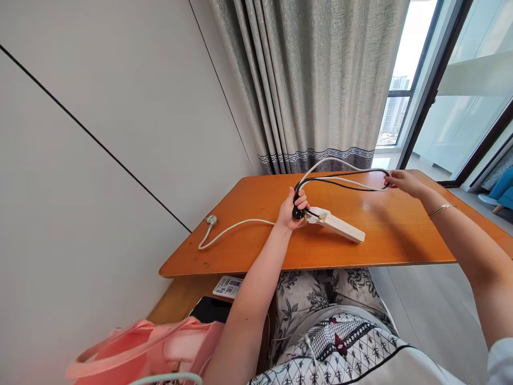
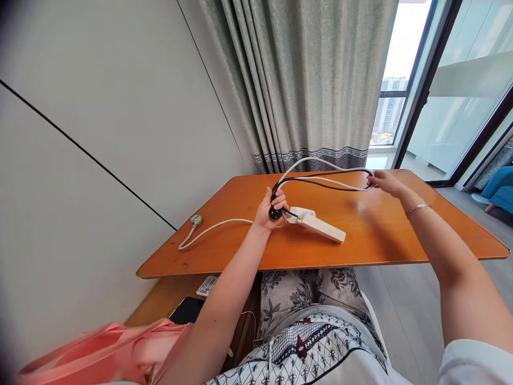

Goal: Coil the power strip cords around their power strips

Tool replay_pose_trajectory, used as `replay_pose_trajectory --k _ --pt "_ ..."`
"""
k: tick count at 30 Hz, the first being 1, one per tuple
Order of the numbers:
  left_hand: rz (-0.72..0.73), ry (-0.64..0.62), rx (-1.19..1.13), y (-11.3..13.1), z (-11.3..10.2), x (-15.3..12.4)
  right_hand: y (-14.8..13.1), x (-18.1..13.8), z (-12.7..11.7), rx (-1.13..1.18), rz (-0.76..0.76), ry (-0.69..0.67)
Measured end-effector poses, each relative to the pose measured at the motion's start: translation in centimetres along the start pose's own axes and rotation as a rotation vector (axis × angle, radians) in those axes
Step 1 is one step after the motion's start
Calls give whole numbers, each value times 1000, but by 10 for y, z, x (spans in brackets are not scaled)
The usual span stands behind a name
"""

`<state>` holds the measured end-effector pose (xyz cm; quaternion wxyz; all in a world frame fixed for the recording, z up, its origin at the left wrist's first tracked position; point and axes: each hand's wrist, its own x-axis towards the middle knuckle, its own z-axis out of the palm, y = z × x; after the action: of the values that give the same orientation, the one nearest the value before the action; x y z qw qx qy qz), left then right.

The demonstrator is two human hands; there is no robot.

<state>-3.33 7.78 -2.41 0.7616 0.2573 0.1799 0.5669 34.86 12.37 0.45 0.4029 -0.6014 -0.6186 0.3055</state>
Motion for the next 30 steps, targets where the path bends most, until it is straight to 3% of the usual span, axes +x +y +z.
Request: replay_pose_trajectory --k 4,8,12,16,20,24,27,30 --pt "27 35 -70 1 2 2 36 -26 30 -336 -188 21" --pt "12 80 -37 1 8 4 42 -51 35 -829 -327 113" --pt "-9 100 94 -1 21 5 10 -74 37 -1202 -513 -33" --pt "18 67 259 -5 32 6 -55 -97 49 -1382 -775 -255" --pt "31 -14 417 -12 36 6 -117 -116 62 -1323 -991 -433" --pt "-21 -113 568 -21 39 5 -157 -112 75 -1031 -1074 -600" --pt "-61 -204 650 -25 41 1 -171 -96 87 -704 -1046 -704" --pt "-67 -288 633 -26 39 -4 -172 -78 96 -434 -886 -738"
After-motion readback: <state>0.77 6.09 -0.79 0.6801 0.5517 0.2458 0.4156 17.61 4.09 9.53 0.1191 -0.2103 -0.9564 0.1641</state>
